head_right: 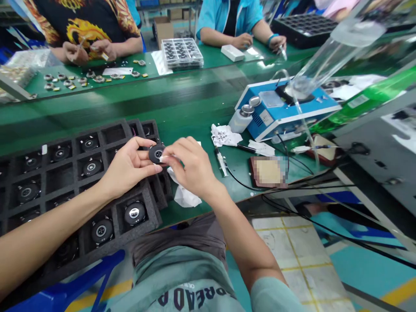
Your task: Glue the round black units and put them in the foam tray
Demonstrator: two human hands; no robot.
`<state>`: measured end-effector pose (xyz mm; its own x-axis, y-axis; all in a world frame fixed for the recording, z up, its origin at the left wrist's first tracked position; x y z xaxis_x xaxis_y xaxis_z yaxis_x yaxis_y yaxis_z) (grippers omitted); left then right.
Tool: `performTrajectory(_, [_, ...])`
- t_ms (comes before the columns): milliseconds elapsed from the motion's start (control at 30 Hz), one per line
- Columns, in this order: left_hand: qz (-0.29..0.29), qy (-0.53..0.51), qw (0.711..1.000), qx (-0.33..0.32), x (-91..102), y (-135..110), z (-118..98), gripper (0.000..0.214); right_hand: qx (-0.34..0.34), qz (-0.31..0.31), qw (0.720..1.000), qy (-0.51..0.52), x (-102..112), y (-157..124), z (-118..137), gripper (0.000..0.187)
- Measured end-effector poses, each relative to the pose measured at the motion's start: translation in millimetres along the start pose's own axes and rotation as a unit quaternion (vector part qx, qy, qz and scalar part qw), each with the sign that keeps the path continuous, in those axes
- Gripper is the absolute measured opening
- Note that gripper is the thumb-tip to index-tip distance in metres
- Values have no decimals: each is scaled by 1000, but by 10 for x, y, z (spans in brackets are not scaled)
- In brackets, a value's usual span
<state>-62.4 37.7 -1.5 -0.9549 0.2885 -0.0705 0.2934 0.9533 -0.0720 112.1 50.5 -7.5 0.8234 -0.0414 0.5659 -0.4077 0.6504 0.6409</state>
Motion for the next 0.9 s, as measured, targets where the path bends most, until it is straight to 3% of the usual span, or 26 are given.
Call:
performTrajectory(133, [19, -1, 1000, 5, 5, -1, -15, 53, -11, -26, 999, -30, -75, 197, -200, 14])
performTrajectory(267, [18, -6, 1000, 9, -10, -25, -32, 54, -53, -56, 997, -14, 25, 182, -344, 12])
performTrajectory(400, [9, -10, 1000, 18, -11, -29, -24, 54, -82, -62, 994, 29, 127, -19, -236, 12])
performTrajectory(533, [23, -10, 1000, 13, -6, -14, -21, 54, -35, 3, 999, 13, 78, -73, 7, 12])
performTrajectory(600, [42, -3, 999, 12, -10, -11, -24, 54, -25, 4, 1000, -17, 34, -13, 46, 14])
performTrajectory(767, [45, -2, 999, 15, -17, -25, -45, 52, -44, -19, 997, -68, 15, 133, -111, 13])
performTrajectory(900, [46, -4, 999, 17, -31, -35, -56, 53, -63, -58, 995, -59, 145, 75, -228, 12])
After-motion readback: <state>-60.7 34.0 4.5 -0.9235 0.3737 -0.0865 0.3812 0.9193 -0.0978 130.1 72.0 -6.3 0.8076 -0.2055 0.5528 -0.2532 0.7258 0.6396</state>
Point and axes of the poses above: each hand's wrist, its own y-axis towards the middle knuckle, its own x-axis out of the back of the hand, z = x × y, the point moved 3 cm from there along y, towards the middle knuckle, and after that the axes turned 6 degrees about z, right-handed, at the moved point
